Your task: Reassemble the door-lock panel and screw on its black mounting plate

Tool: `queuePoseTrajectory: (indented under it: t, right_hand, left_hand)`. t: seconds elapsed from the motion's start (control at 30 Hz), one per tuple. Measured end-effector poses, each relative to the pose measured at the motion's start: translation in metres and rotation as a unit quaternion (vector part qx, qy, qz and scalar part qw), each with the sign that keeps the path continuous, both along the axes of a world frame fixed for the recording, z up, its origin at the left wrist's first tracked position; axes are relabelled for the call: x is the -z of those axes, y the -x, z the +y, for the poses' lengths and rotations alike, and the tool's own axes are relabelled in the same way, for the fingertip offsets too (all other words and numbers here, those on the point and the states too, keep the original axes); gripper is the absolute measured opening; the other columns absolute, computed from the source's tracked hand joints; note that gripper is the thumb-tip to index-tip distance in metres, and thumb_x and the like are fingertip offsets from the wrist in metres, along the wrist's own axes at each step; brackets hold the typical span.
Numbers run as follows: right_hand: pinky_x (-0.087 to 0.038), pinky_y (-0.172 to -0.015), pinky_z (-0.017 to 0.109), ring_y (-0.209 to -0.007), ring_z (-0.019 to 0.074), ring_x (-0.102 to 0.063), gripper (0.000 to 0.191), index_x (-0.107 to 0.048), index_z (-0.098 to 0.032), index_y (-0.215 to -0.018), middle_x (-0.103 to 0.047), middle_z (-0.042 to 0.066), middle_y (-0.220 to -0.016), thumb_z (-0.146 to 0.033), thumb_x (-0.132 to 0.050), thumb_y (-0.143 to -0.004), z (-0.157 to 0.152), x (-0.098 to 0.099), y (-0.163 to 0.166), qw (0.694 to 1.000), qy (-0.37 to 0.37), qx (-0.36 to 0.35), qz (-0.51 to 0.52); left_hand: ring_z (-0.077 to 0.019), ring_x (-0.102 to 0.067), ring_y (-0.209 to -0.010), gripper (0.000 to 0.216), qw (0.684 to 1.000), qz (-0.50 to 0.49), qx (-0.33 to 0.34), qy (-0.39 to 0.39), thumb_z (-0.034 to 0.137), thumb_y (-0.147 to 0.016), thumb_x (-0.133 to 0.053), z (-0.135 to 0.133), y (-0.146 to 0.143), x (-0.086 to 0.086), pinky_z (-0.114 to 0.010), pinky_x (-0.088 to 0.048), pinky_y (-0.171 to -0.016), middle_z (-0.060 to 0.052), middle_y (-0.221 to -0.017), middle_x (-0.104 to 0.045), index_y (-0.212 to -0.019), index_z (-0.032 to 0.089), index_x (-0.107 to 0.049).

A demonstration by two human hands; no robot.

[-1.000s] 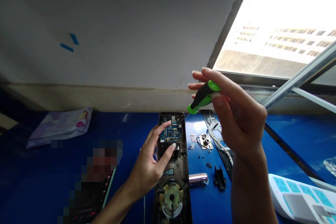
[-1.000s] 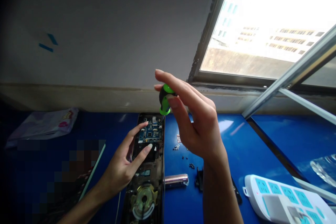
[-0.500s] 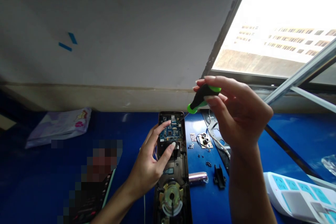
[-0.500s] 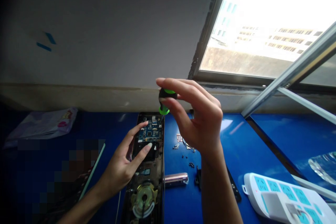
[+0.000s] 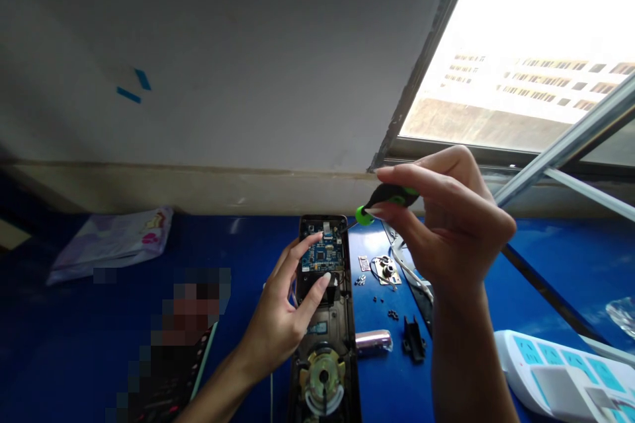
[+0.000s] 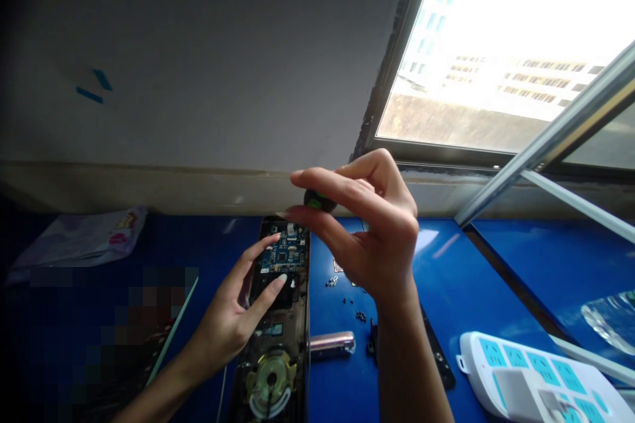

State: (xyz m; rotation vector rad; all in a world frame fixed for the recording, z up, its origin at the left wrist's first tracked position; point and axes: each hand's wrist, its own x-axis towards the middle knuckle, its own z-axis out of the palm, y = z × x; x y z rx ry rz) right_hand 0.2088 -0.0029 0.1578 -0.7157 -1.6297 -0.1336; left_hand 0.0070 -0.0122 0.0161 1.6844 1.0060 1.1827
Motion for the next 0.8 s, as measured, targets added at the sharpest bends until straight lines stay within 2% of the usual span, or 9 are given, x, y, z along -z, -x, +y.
queuePoseTrajectory:
  t: [0.03,0.1,0.17,0.23,0.3,0.43,0.5,0.63,0.8]
  right_hand:
    - [-0.064,-0.065,0.037,-0.081,0.0191,-0.067,0.035,-0.083,-0.039,-0.116,-0.066,0.001,-0.088,-0.022,-0.089,-0.085,0.000,0.000,0.000,1.000,0.004,0.009,0.001]
    - [-0.067,-0.073,0.038,-0.093,0.0211,-0.071,0.038,-0.079,-0.039,-0.125,-0.070,0.003,-0.102,-0.020,-0.080,-0.092,-0.001,0.000,0.000,0.999,0.043,-0.020,-0.001]
    - [-0.070,-0.082,0.042,-0.111,0.0246,-0.075,0.046,-0.071,-0.038,-0.139,-0.073,0.005,-0.127,-0.014,-0.066,-0.099,-0.002,-0.001,-0.002,0.990,0.098,-0.099,-0.015]
    - [-0.071,-0.089,0.046,-0.121,0.0266,-0.074,0.052,-0.067,-0.036,-0.145,-0.072,0.005,-0.139,-0.008,-0.060,-0.101,-0.003,-0.002,-0.006,0.977,0.127,-0.167,-0.029]
    - [-0.072,-0.087,0.045,-0.112,0.0251,-0.077,0.051,-0.071,-0.035,-0.140,-0.076,0.004,-0.128,-0.008,-0.067,-0.097,-0.002,-0.002,-0.009,0.979,0.115,-0.165,-0.037]
    - [-0.069,-0.065,0.036,-0.083,0.0184,-0.072,0.041,-0.080,-0.033,-0.120,-0.071,0.001,-0.097,-0.016,-0.088,-0.083,0.001,-0.003,-0.015,0.996,0.065,-0.046,-0.028]
    - [-0.071,-0.069,0.038,-0.088,0.0197,-0.075,0.043,-0.079,-0.033,-0.123,-0.074,0.001,-0.103,-0.015,-0.086,-0.085,0.002,-0.004,-0.016,0.996,0.076,-0.041,-0.030]
    - [-0.072,-0.091,0.047,-0.109,0.0248,-0.079,0.055,-0.070,-0.035,-0.138,-0.079,0.002,-0.126,-0.007,-0.076,-0.091,-0.002,-0.003,-0.016,0.986,0.124,-0.105,-0.044]
    - [-0.072,-0.084,0.037,-0.098,0.0195,-0.080,0.047,-0.075,-0.031,-0.128,-0.082,-0.001,-0.114,-0.006,-0.081,-0.089,-0.008,-0.004,-0.009,0.989,0.089,-0.088,-0.073]
  left_hand:
    - [-0.0283,-0.049,-0.153,0.050,1.000,0.000,0.000,-0.002,0.042,-0.105,-0.063,0.000,0.000,0.000,-0.045,-0.041,-0.128,-0.004,-0.161,-0.054,-0.153,0.038,-0.053]
    - [-0.0281,-0.049,-0.153,0.049,1.000,0.003,0.002,-0.002,0.042,-0.105,-0.064,0.000,0.000,-0.001,-0.045,-0.041,-0.128,-0.003,-0.161,-0.054,-0.153,0.038,-0.053]
    - [-0.0278,-0.050,-0.152,0.049,1.000,0.003,0.003,0.001,0.042,-0.104,-0.064,0.000,0.000,-0.002,-0.045,-0.042,-0.128,-0.003,-0.160,-0.055,-0.152,0.039,-0.053]
    - [-0.0277,-0.050,-0.152,0.049,1.000,0.001,0.003,0.003,0.042,-0.104,-0.064,0.000,0.000,-0.002,-0.045,-0.042,-0.128,-0.003,-0.160,-0.055,-0.152,0.038,-0.053]
    - [-0.0277,-0.049,-0.153,0.049,1.000,0.000,0.002,0.003,0.043,-0.104,-0.063,0.000,0.001,-0.002,-0.045,-0.041,-0.128,-0.004,-0.160,-0.055,-0.152,0.037,-0.054]
    - [-0.0275,-0.049,-0.153,0.049,1.000,0.005,0.000,0.003,0.044,-0.104,-0.063,0.000,0.001,-0.002,-0.046,-0.040,-0.129,-0.005,-0.160,-0.055,-0.152,0.036,-0.053]
    - [-0.0274,-0.050,-0.152,0.050,1.000,0.008,0.001,0.003,0.044,-0.104,-0.063,0.000,0.001,-0.002,-0.047,-0.040,-0.129,-0.006,-0.160,-0.055,-0.153,0.036,-0.053]
    - [-0.0282,-0.052,-0.151,0.050,1.000,0.008,0.002,-0.004,0.044,-0.105,-0.063,0.000,0.002,-0.003,-0.047,-0.041,-0.128,-0.005,-0.160,-0.056,-0.153,0.037,-0.053]
    - [-0.0275,-0.047,-0.154,0.050,1.000,0.009,0.001,-0.002,0.042,-0.105,-0.064,0.001,0.002,0.001,-0.047,-0.035,-0.132,-0.002,-0.162,-0.054,-0.153,0.040,-0.053]
